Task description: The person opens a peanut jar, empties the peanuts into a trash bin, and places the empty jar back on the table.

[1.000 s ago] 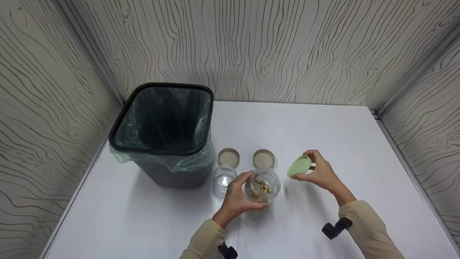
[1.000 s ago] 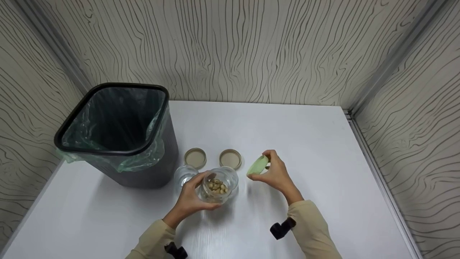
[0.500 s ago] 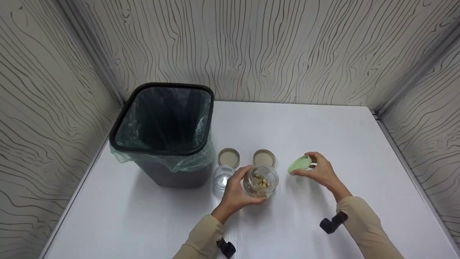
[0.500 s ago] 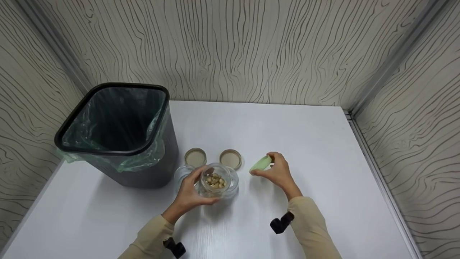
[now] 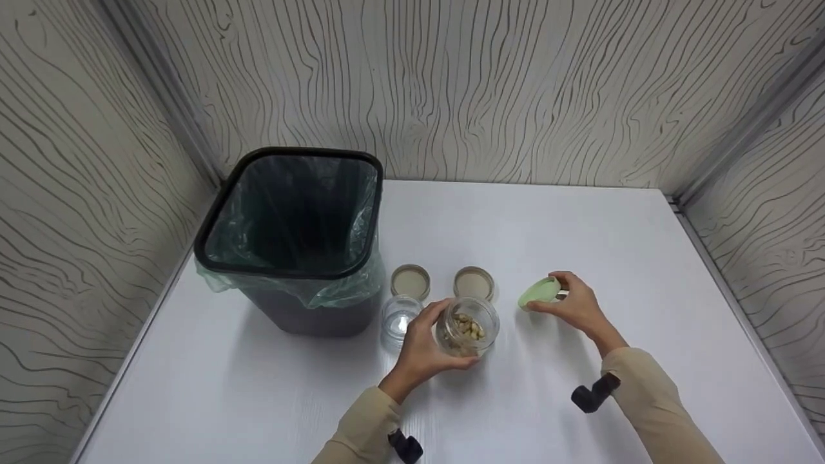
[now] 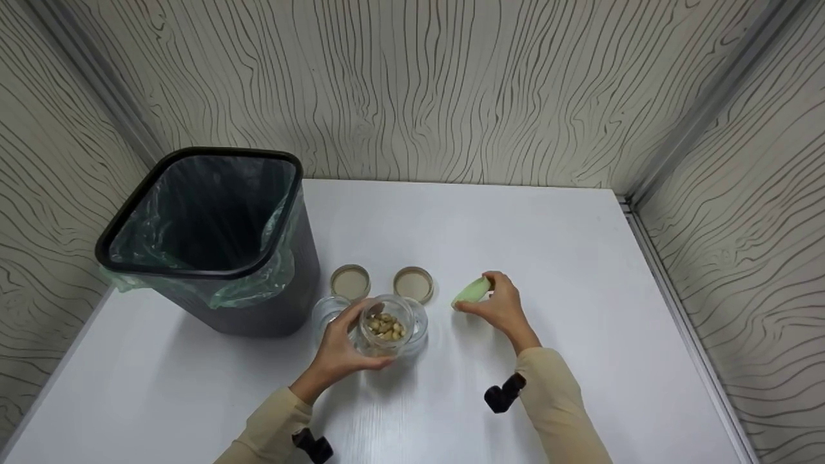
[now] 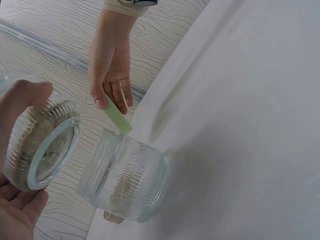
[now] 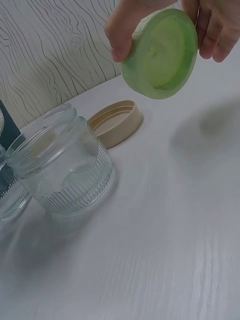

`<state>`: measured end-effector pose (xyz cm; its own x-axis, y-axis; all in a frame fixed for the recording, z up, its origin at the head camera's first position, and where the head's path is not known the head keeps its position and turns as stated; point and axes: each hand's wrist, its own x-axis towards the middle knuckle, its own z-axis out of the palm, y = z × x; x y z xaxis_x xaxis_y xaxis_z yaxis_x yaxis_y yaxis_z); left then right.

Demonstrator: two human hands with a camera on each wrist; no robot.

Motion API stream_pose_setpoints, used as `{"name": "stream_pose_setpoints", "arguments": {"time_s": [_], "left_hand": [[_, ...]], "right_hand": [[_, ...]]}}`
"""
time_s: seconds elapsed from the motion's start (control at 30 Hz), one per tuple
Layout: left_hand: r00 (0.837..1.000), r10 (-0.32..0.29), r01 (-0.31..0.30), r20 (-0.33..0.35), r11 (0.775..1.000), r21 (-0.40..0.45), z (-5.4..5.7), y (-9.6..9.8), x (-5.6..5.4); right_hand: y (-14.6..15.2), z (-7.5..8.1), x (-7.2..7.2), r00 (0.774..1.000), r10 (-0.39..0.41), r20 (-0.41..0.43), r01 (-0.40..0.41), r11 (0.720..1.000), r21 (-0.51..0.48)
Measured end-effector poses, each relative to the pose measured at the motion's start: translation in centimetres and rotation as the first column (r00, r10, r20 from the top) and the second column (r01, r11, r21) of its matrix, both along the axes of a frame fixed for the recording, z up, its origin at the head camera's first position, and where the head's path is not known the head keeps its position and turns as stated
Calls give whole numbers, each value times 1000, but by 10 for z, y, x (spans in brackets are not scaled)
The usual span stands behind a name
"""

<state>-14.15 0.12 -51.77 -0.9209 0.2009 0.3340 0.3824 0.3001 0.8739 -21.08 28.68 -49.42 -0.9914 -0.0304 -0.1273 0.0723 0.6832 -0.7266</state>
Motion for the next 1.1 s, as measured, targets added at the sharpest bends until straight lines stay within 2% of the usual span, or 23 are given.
{"name": "stream_pose_setpoints", "arguments": {"time_s": [0.47, 0.63, 0.8, 1.1], "left_hand": [[1000, -2, 2, 12, 1000, 0, 0, 0, 1], [1000, -9, 9, 27, 1000, 7, 1, -1, 2], [1000, 2, -2, 12, 1000, 3, 0, -1, 2], [1000, 9, -9, 3, 1000, 23, -3, -1, 2]], "right_hand": [[0, -15, -7, 997, -55, 57, 54, 998, 18], [-3, -26, -9, 995, -91, 46, 90, 996, 13], [-6, -34, -11, 990, -134, 30, 134, 991, 2], [-10, -37, -13, 985, -172, 25, 172, 985, 3]]}}
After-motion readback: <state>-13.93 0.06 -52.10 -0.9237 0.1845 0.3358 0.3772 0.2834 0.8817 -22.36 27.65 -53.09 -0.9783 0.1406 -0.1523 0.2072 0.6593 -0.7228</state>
